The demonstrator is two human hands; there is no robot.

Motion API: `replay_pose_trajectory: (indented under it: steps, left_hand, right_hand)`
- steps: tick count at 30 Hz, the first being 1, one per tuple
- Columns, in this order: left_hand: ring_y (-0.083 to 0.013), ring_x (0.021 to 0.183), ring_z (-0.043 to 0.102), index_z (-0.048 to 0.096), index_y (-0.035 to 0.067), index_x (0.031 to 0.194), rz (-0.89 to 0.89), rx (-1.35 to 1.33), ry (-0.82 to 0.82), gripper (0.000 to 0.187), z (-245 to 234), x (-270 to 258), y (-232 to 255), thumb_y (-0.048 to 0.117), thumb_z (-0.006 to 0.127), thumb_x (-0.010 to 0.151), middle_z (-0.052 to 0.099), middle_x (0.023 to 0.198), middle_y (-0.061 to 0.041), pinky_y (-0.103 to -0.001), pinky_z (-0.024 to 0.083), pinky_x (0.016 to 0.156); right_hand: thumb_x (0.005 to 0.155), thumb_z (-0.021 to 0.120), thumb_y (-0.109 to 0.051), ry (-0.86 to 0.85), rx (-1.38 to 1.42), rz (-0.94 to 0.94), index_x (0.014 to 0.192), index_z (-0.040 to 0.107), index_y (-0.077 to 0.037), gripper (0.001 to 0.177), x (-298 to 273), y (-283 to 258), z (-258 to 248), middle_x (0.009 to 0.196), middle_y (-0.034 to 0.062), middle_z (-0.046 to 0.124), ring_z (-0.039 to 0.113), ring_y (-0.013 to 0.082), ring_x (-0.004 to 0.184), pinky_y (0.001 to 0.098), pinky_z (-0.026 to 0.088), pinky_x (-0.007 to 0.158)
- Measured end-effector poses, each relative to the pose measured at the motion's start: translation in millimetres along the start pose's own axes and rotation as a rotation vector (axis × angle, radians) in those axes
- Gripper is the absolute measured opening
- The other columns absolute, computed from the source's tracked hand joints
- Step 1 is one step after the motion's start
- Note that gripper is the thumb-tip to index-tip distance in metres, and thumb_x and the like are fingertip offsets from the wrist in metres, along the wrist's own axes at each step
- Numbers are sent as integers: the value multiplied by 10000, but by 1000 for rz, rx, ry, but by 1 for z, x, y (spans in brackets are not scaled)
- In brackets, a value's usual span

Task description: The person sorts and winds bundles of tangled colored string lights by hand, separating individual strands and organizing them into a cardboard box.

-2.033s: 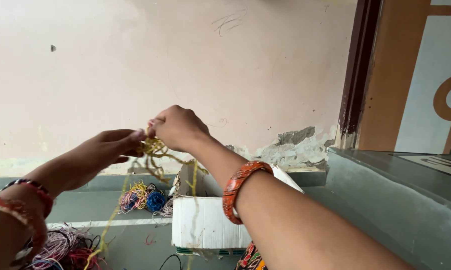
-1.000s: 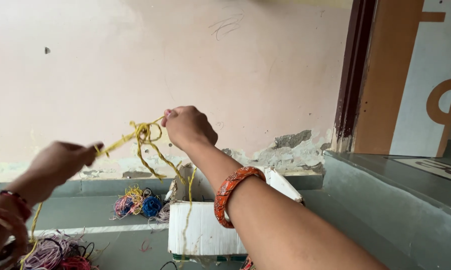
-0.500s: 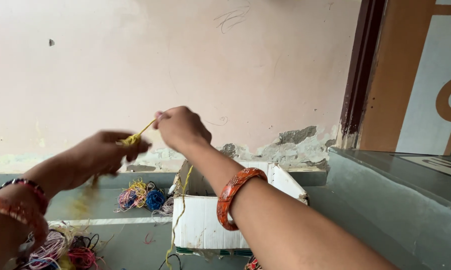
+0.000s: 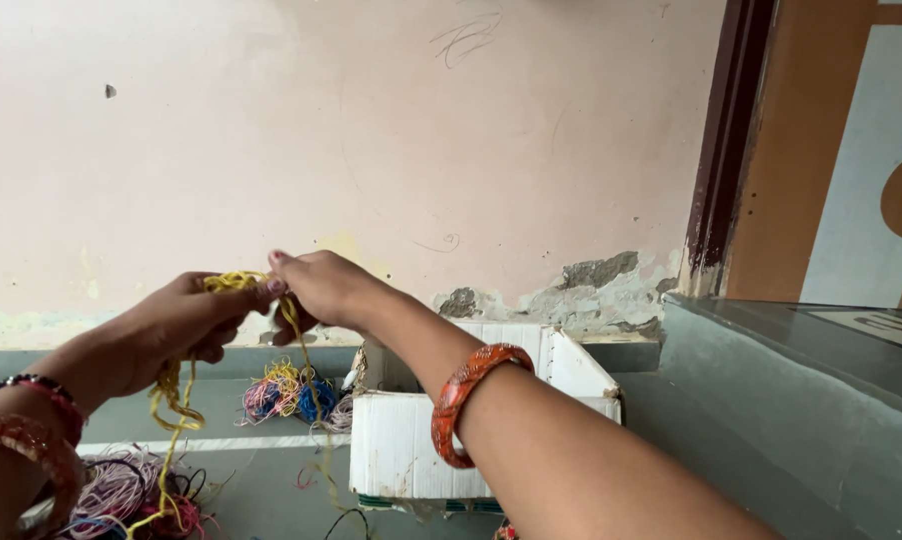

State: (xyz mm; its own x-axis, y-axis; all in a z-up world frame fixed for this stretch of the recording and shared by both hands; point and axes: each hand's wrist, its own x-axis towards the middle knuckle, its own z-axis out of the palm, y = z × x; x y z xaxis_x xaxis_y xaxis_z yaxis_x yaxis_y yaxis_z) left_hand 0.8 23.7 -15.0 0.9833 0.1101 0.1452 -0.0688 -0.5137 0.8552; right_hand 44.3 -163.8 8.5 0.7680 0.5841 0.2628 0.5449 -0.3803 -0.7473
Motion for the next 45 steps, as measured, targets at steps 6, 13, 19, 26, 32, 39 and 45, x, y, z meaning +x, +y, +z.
replay_pose_trajectory:
  steps: [6, 13, 19, 26, 32, 39, 45]
  left_hand:
    - [-183, 569, 310, 631, -3, 867, -51, 12, 143, 693, -20, -4, -16, 678, 515, 926, 396, 651, -61, -391, 341, 572]
    - [-291, 1198, 595, 607, 51, 1338, 1, 239, 159, 615, -15, 18, -22, 531, 514, 966, 645, 1298, -173, -470, 477, 1002]
    - [-252, 1229, 589, 572, 78, 1455, 406, -55, -134, 531, 11, 16, 2, 383, 498, 1028, 649, 1276, -133, -441, 404, 1025]
    - [-190, 635, 457, 656, 13, 991, 53, 142, -28, 574, 5, 8, 0, 519, 395, 1063, 497, 724, -71, -348, 504, 668]
    - [-168, 634, 463, 606, 20, 887, 50, 54, 4, 529, 8, 7, -1, 493, 427, 1043, 483, 711, -50, -349, 423, 625]
    - [-136, 714, 483, 667, -4, 1062, 74, -232, 38, 520, 5, -13, 18, 480, 486, 1009, 518, 803, -29, -334, 488, 684]
    - [-174, 635, 479, 722, 74, 1215, -60, -38, -120, 525, -1, -20, 9, 525, 587, 982, 666, 846, -76, -337, 455, 561]
  right_hand:
    - [1049, 512, -438, 75, -100, 32, 1048, 841, -100, 471, -20, -13, -19, 977, 116, 484, 424, 264, 873, 450, 393, 752]
    - [959, 594, -403, 227, -267, -13, 894, 843, -165, 351, -11, -11, -17, 1082, 49, 802, 702, 183, 954, 340, 529, 899]
    - [961, 605, -417, 272, -296, 37, 1004, 812, -189, 311, -6, -11, -17, 1036, 28, 778, 696, 131, 919, 333, 523, 888]
    - [1045, 499, -431, 552, 5, 246, 967, 791, -138, 421, -23, -7, -51, 921, 110, 732, 692, 218, 858, 398, 545, 814]
    - [958, 581, -216, 451, -608, 313, 1152, 735, -181, 250, -13, 14, -47, 1218, 47, 723, 675, 186, 1096, 379, 538, 955]
    - [1078, 523, -330, -21, 28, 38, 1356, 643, -43, 417, 0, 3, -3, 1296, 221, 654, 664, 220, 951, 439, 585, 947]
    - [940, 585, -235, 473, -109, 20, 1059, 831, -195, 277, -4, -1, -27, 1136, -1, 768, 695, 143, 991, 352, 533, 931]
